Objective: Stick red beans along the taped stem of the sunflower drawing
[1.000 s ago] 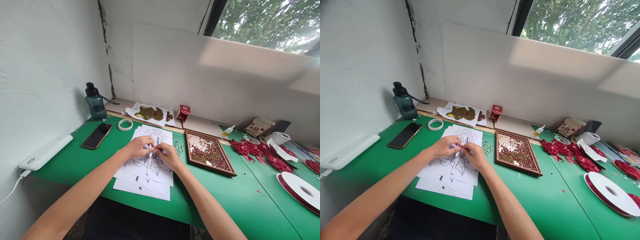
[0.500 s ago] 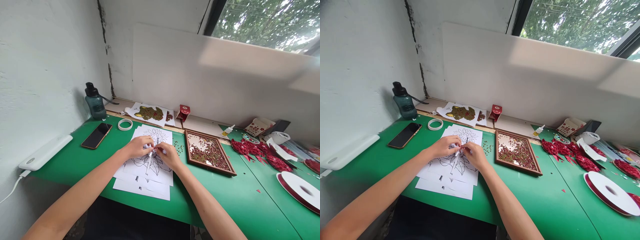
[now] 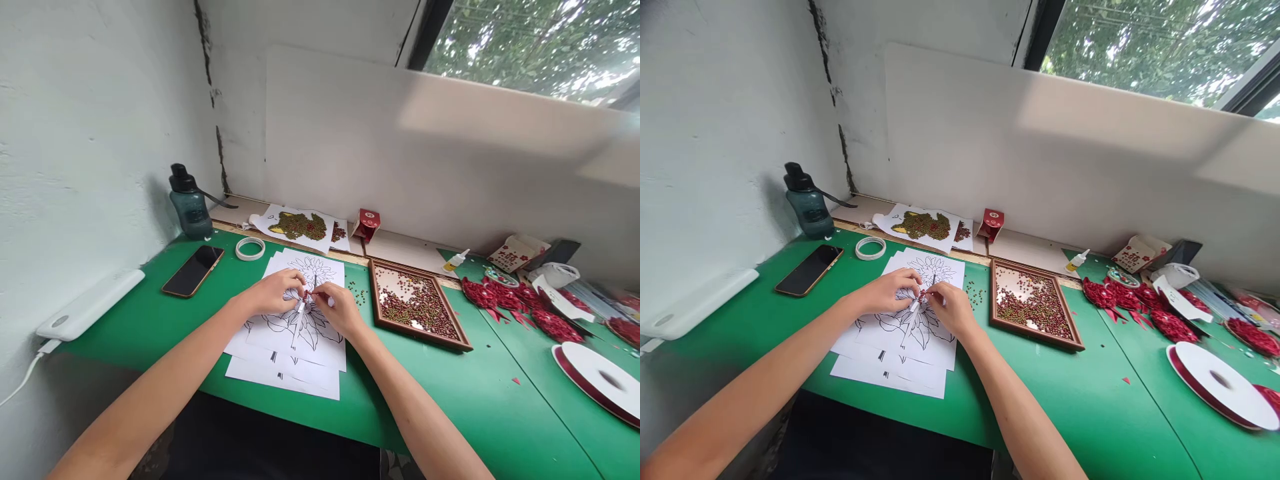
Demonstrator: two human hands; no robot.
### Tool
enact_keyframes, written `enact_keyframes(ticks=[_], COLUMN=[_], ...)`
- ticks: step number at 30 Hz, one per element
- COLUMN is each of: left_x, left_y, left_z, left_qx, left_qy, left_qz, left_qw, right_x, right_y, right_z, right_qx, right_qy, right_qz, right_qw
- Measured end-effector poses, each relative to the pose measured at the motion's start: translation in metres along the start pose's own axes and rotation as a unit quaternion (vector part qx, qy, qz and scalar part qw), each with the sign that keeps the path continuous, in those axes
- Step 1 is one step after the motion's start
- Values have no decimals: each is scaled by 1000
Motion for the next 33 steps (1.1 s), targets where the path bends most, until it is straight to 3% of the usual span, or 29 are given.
enact_keyframes(ticks=[11, 22, 33], left_x=[3, 7, 12], left_y=[4, 3, 0], left_z=[0, 1, 2], left_qx=[-24, -20, -21], left_qy=[-35, -33, -68], left_qz=[31, 50, 64], left_qw=[999, 998, 995], right_x=[3, 4, 5], right_y=[3, 4, 4], right_z=[0, 1, 1], right_qx=[30, 19, -8], right_qy=[-23, -33, -60], right_qz=[32, 32, 36], right_qw=[999, 999, 998])
Point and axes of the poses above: each hand's wrist, its own z-axis away from the middle knuckle, its own x-axis out of the palm, y = z × x, the point moved 5 cm from there along -z, towards the middle knuckle, and after that the axes turned 14 degrees about y, right-handed, at the moved point
